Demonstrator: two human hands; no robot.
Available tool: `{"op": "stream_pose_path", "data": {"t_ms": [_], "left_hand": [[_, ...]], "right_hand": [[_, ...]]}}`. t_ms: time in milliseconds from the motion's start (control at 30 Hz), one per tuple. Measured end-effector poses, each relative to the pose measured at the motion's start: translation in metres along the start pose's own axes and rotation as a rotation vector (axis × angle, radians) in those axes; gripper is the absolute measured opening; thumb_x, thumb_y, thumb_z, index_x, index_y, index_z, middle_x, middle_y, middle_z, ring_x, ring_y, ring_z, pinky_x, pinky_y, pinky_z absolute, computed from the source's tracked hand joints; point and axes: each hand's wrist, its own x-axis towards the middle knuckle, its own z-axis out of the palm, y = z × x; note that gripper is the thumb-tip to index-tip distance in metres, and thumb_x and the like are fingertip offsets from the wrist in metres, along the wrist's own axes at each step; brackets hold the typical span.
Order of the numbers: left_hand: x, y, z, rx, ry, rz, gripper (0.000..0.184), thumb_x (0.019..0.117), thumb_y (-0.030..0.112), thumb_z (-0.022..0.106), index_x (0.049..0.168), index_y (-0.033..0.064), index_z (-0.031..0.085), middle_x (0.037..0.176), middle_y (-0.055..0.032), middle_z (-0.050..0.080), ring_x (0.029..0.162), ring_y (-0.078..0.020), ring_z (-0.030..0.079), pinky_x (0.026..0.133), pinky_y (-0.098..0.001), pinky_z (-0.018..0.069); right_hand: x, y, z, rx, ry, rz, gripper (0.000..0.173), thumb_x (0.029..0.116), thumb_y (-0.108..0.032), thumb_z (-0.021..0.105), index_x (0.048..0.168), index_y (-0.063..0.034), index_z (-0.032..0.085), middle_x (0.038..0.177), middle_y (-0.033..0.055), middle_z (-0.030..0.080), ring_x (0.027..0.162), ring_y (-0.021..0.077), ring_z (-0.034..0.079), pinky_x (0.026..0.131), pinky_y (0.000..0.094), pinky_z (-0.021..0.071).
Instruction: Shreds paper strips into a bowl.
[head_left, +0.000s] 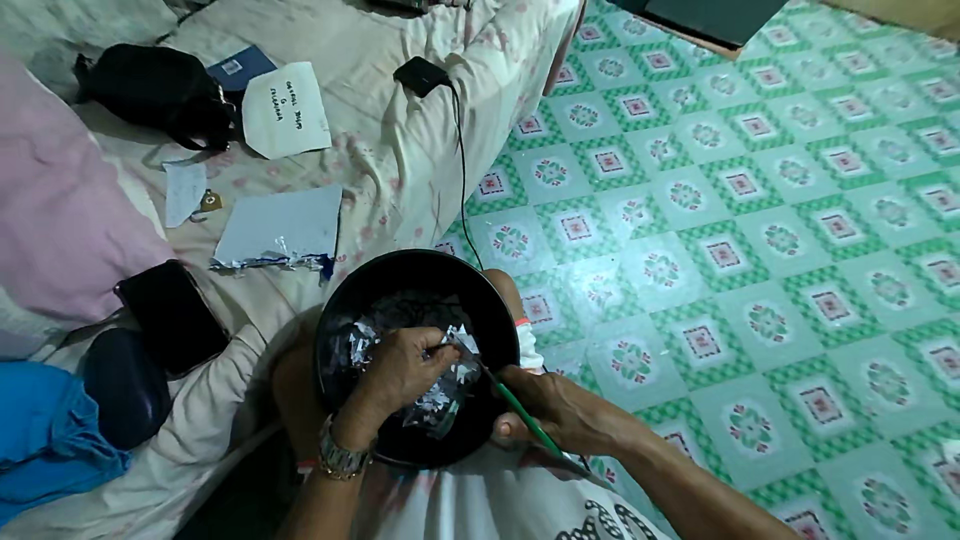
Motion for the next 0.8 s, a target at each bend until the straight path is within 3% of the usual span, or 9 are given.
{"op": "stream_pose_path", "data": {"t_ms": [200,367,633,733,800], "left_hand": [[0.002,-0.004,-0.004,-0.047,-0.028,-0.047,0.025,0.0973,0.016,0.066,0.078,-0.0010,0.066,0.069,0.0031,0.056,0.064,0.0018,0.048,0.064,-0.0196,0.0415],[0.000,-0.003,-0.006,-0.053,-0.085,-0.087,0.022,0.0981,0.015,0.065,0.087,-0.0032,0.070,0.074,0.0002,0.061,0.067,0.0007,0.050,0.067,-0.0204,0.0428],[-0.005,-0.007,-0.005,-0.083,-0.084,-0.113,0.022,0.0985,0.015,0.065,0.085,-0.0027,0.069,0.071,0.0029,0.058,0.064,0.0025,0.048,0.064,-0.0177,0.0412],[-0.006,-0.004,-0.004,-0.091,0.022,-0.192,0.020,0.0993,0.014,0.065,0.092,-0.0039,0.071,0.075,-0.0009,0.062,0.066,-0.0012,0.050,0.066,-0.0216,0.0440],[-0.005,-0.005,-0.003,-0.129,0.182,-0.247,0.018,0.0982,0.012,0.067,0.090,-0.0033,0.071,0.072,-0.0003,0.061,0.065,-0.0010,0.050,0.066,-0.0214,0.0440]], "right_hand": [[0.004,0.006,0.013,0.080,0.116,-0.072,0.058,0.0966,-0.050,0.062,0.115,0.0051,0.061,0.076,0.0085,0.061,0.063,0.0137,0.058,0.062,0.0307,0.0507],[0.009,0.004,0.012,0.076,0.052,-0.027,0.061,0.0970,-0.053,0.060,0.120,0.0040,0.059,0.080,0.0092,0.062,0.068,0.0162,0.061,0.067,0.0350,0.0521],[0.015,0.003,0.015,0.152,0.092,-0.055,0.042,0.0969,-0.038,0.067,0.104,0.0038,0.063,0.070,0.0030,0.058,0.057,0.0060,0.055,0.058,0.0228,0.0472],[0.015,0.000,0.011,0.198,0.064,-0.027,0.041,0.0985,-0.038,0.065,0.106,0.0023,0.061,0.069,0.0011,0.059,0.057,0.0049,0.057,0.058,0.0222,0.0495],[0.012,0.000,0.007,0.168,0.043,-0.015,0.052,0.0990,-0.047,0.060,0.114,0.0031,0.058,0.077,0.0038,0.061,0.064,0.0092,0.061,0.065,0.0274,0.0537]]}}
